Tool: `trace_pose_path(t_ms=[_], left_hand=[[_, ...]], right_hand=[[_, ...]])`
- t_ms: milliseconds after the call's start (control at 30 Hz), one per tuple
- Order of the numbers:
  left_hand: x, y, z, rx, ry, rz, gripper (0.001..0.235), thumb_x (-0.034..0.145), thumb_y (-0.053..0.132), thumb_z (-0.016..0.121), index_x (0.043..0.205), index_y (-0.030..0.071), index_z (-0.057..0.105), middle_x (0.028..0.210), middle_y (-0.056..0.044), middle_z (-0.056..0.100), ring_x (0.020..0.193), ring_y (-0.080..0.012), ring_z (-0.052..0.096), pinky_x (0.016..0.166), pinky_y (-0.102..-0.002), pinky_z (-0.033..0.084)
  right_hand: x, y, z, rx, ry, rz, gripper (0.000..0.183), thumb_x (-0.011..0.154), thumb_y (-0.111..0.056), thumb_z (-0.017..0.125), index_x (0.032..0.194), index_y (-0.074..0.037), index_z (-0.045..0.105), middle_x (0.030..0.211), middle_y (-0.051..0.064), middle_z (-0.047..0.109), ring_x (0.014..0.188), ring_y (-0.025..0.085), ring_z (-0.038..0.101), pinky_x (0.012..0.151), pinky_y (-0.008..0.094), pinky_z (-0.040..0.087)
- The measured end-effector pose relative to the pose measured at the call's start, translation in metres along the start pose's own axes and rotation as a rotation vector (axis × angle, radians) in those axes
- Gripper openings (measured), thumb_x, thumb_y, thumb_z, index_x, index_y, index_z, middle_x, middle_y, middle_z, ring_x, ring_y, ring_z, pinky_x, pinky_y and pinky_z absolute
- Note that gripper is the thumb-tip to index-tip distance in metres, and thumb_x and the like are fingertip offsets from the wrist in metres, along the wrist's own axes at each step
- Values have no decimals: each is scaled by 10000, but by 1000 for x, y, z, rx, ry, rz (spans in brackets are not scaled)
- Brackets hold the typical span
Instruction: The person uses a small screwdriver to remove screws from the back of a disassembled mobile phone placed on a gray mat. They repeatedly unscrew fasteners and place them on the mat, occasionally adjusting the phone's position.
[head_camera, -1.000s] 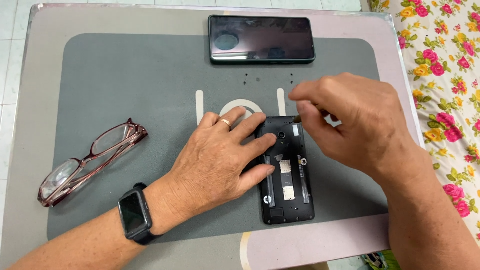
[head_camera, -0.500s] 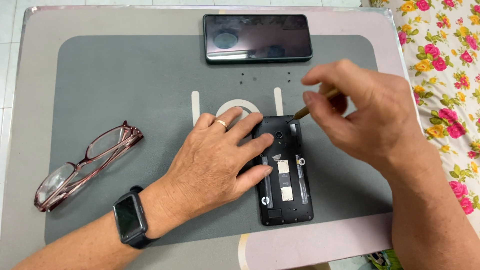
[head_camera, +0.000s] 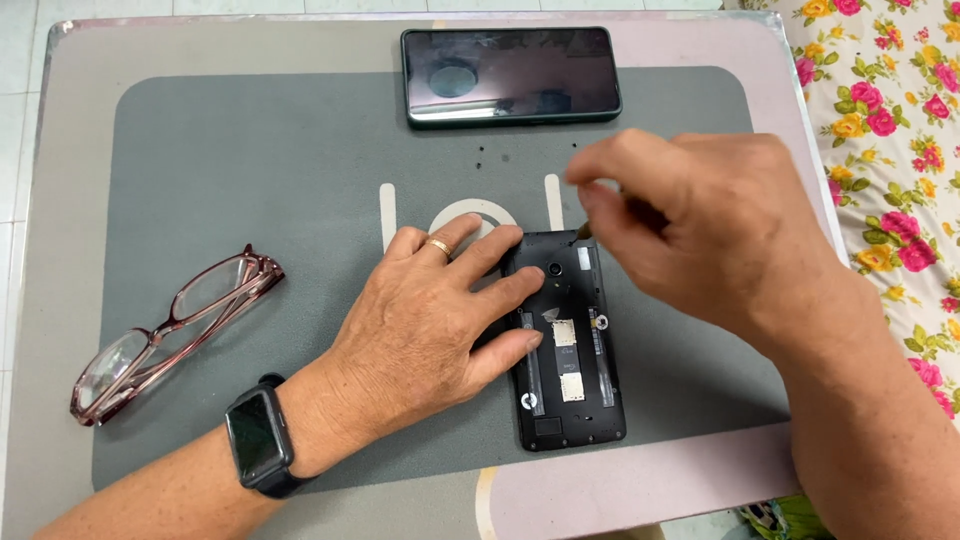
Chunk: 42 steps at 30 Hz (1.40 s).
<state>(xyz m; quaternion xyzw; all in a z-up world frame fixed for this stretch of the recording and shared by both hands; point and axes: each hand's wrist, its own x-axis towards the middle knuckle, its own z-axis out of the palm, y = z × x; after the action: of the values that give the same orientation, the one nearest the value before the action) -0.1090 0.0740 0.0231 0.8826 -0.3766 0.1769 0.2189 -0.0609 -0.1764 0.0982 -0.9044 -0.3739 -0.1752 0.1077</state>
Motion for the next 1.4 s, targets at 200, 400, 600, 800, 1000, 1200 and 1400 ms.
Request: trace_pose_path(t_ms=[200, 400, 600, 800, 1000, 1200, 1400], left_hand=[[0, 0, 0, 0, 9, 4, 405, 948, 464, 807, 1223, 177, 729, 1362, -95, 631, 1207, -368, 610, 753, -495, 435], [0, -1, 0, -5, -7, 2, 422, 953, 494, 794, 1237, 189, 729, 1393, -101, 644, 1221, -384, 618, 775, -507, 448], [-2, -4, 6, -7, 8, 8, 380, 957, 476, 781, 1217, 202, 737, 1366, -81, 645, 1194, -381, 627, 734, -494, 425], [-4, -3, 12, 25, 22, -7, 327, 983, 485, 727, 1190, 235, 770, 1355, -61, 669, 1206, -331, 623, 767, -481, 418], [-10, 1, 36, 55, 2, -152, 418, 1044, 583, 596, 1320, 314, 757, 1437, -72, 661, 1360, -344, 618, 1005, -466, 429], [-13, 22, 53, 59, 49, -327, 413, 1031, 482, 661, 1341, 232, 772, 1561, -216, 557, 1379, -443, 598, 1100, -539, 431], [-22, 93, 14, -74, -136, -567, 642, 1016, 565, 633, 1537, 190, 624, 1686, -276, 390, 1549, -440, 438, 1279, -645, 220]], right_hand=[[4, -4, -6, -37, -92, -19, 314, 1027, 17, 661, 1255, -187, 729, 704, -12, 603, 640, 242, 600, 611, 435, 464], [-10, 6, 0, -65, -35, 44, 136, 1120, -165, 845, 1188, -166, 728, 729, -27, 644, 668, 251, 627, 650, 410, 459], [-5, -6, -1, -2, -12, 48, 247, 1045, -58, 750, 1280, -121, 710, 822, -9, 686, 730, 237, 670, 711, 403, 496], [-3, -4, 14, 10, 139, 59, 231, 998, -29, 711, 1200, -135, 679, 705, -13, 627, 581, 239, 605, 589, 415, 460], [4, 10, 27, 36, 115, 200, 277, 992, -181, 747, 1257, -244, 699, 664, -9, 663, 673, 289, 707, 648, 450, 568], [12, 5, 28, 29, 92, 263, 280, 971, -115, 698, 1226, -229, 722, 673, -7, 714, 694, 293, 737, 662, 442, 584], [12, -2, 20, 54, 103, 332, 222, 983, -135, 716, 1196, -183, 757, 766, 96, 771, 801, 359, 769, 752, 497, 597]])
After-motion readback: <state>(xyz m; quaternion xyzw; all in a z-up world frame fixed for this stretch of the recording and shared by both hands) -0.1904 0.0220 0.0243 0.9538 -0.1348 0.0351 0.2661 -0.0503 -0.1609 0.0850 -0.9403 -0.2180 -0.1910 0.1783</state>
